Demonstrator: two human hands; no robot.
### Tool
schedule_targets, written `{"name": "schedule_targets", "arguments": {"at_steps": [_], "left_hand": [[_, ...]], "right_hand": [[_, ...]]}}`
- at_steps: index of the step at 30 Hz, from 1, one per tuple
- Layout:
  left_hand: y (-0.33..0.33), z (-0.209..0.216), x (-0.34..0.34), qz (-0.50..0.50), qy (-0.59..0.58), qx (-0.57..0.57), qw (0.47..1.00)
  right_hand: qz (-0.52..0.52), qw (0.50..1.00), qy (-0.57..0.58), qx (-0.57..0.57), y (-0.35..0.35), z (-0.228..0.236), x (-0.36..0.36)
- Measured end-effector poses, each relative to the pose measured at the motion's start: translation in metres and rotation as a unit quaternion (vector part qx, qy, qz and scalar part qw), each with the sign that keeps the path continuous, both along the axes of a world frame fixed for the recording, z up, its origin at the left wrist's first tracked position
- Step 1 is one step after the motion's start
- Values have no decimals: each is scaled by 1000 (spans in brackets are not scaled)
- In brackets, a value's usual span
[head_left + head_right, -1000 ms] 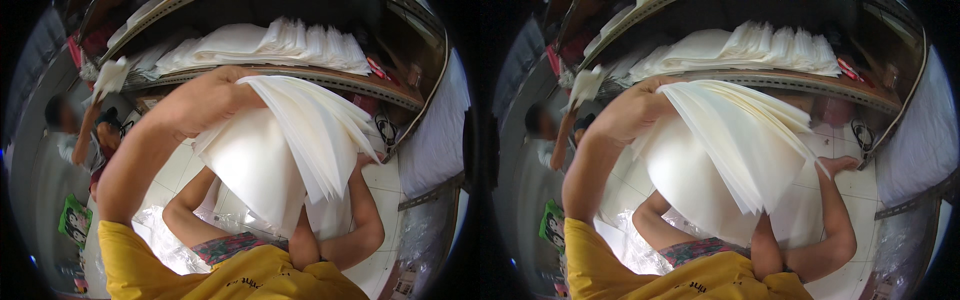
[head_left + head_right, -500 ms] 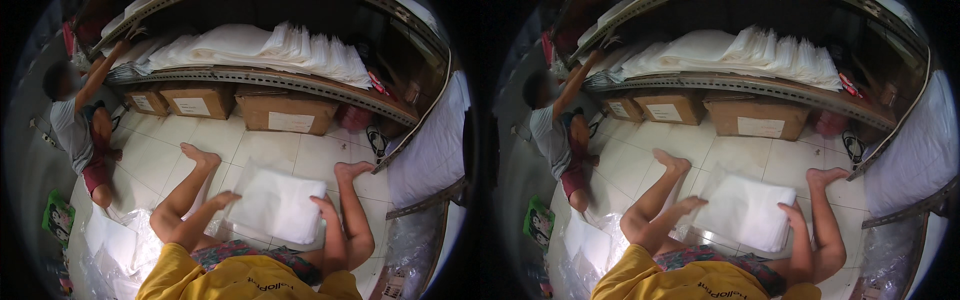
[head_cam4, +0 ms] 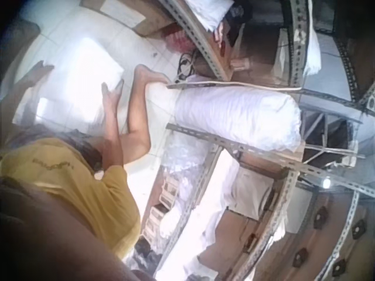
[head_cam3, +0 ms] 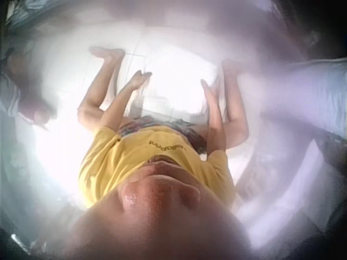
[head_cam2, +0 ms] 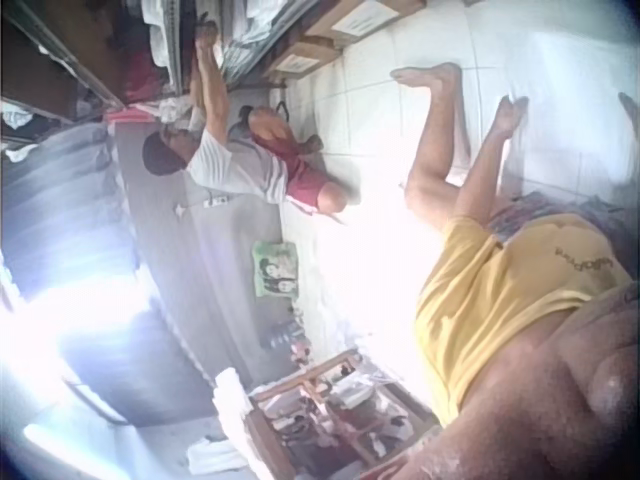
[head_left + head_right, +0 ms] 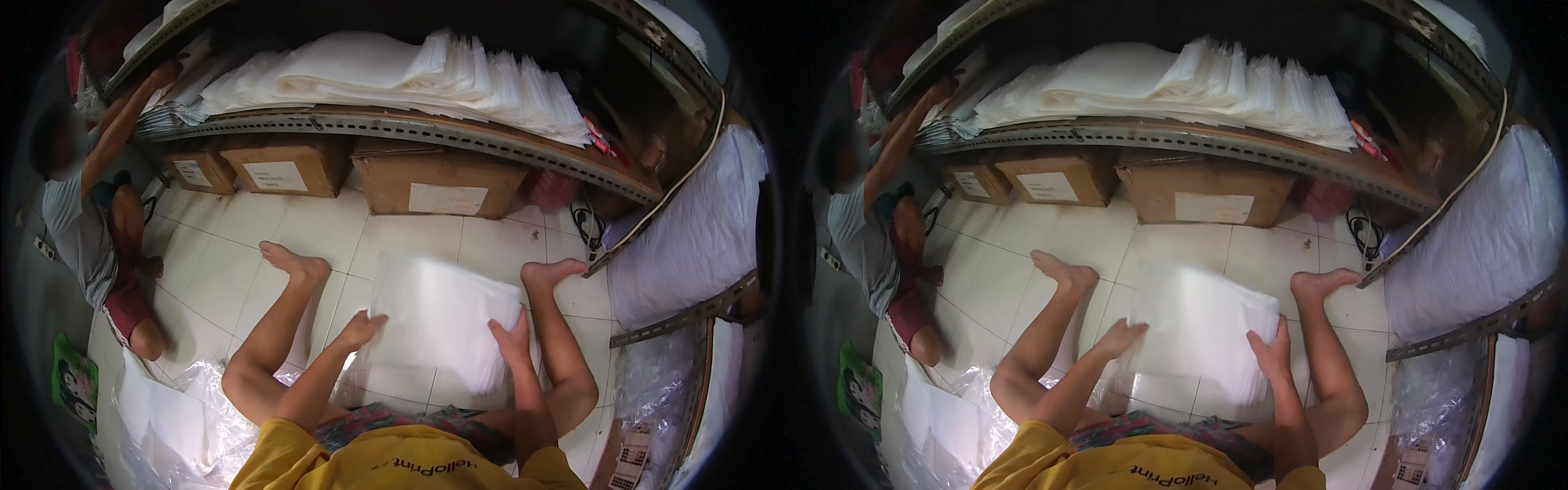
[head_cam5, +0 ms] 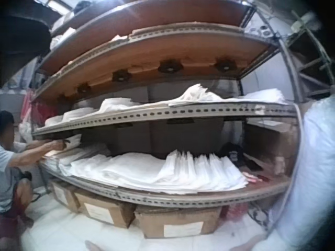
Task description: The person sits on the floor and repeatedly folds white sheets by hand. They pick up a sheet, fold it in half, then fold it again, and place the folded stack on a nearby metal shelf. The process is repeated continuously.
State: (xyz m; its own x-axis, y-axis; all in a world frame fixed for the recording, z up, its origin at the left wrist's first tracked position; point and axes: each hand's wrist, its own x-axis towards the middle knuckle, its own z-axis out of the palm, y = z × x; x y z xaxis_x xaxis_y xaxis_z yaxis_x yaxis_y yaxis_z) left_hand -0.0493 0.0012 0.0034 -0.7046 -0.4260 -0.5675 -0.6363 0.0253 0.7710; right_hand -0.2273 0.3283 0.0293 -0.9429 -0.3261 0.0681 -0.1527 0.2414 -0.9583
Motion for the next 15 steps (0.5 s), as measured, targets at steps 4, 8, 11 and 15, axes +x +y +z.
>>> {"name": "schedule_targets", "arguments": {"at_steps": [4,8,11,15], "left_hand": [[14,51,15,64,202,37,977],[24,39,8,19,263,-57,963],[24,-5,-2,93,290,-91,948],[10,20,-24,112,242,-129,955]], "right_hand": [[33,990,60,-121,3,72,26],[-2,973,112,-202,-2,36,35],[-72,976,122,-164,-30,-11,32],[-152,983,70,-70,-41,-15,7]]}}
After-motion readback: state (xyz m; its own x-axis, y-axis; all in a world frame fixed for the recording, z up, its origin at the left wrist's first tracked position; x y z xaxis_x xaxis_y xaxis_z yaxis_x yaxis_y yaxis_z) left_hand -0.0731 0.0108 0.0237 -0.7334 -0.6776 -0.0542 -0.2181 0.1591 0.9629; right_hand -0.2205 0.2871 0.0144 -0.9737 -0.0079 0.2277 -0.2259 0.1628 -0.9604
